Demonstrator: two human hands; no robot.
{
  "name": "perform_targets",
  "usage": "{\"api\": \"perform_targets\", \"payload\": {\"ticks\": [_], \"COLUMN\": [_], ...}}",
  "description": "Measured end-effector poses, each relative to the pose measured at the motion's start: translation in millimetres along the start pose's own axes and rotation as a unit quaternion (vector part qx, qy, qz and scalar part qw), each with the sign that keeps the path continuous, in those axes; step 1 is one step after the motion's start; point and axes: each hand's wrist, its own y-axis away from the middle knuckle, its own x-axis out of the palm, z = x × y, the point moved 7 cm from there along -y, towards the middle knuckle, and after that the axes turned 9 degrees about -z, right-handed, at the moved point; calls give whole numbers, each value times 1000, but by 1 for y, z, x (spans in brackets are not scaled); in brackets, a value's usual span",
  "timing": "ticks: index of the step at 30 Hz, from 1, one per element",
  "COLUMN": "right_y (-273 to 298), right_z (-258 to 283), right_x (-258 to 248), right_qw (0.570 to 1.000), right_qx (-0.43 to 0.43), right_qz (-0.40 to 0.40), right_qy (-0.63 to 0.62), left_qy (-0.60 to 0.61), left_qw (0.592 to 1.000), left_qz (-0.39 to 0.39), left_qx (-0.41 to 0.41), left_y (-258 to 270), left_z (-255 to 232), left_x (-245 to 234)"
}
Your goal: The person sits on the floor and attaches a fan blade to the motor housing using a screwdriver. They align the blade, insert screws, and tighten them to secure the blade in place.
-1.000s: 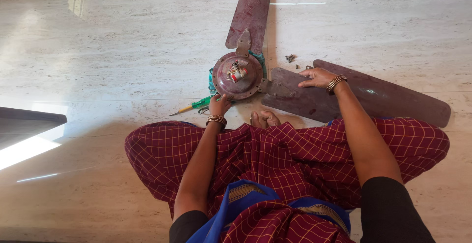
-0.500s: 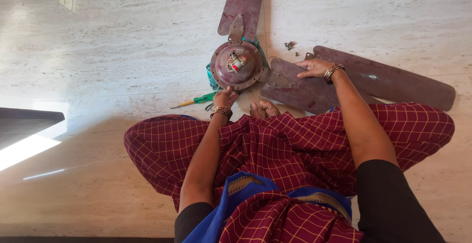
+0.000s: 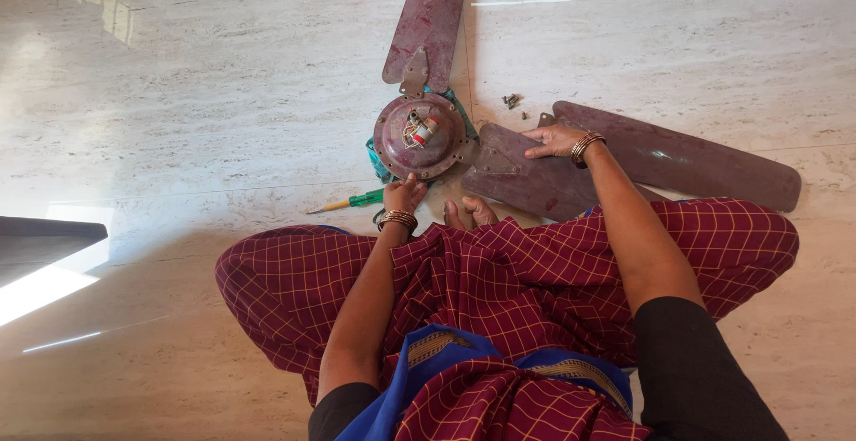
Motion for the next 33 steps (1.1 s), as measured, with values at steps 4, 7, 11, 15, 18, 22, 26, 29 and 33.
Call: {"api": "perform_targets", "payload": {"ticks": [4,7,11,15,18,22,26,29,33], "right_y": [-3,-5,-8,-13,-15,-20,-22,-24,-30], "right_z": [1,4,5,4,3,3,-1,-4,-4], "right_x": [3,3,6,8,9,10,13,15,15], "right_qw": [1000,999,999,999,999,999,1000,999,998], "right_qx": [0,-14,-17,-11,-15,-29,-15,-6,-6], "right_qz": [10,7,20,20,27,18,21,33,37], "right_qy": [-21,-32,-28,-32,-39,-1,4,8,47], "left_qy": [-19,-15,-15,-24,-26,-27,-88,-149,-305], "left_qw": [1000,1000,1000,1000,1000,1000,995,986,952], "left_qz": [-1,1,1,1,7,-1,-39,-68,4], "left_qx": [8,10,9,9,9,7,4,-23,21], "left_y": [2,3,2,1,-1,0,8,18,24], "left_z": [-1,-2,-3,-1,0,0,1,10,24], "left_x": [0,1,1,-2,-2,-2,-6,-12,-1]}}
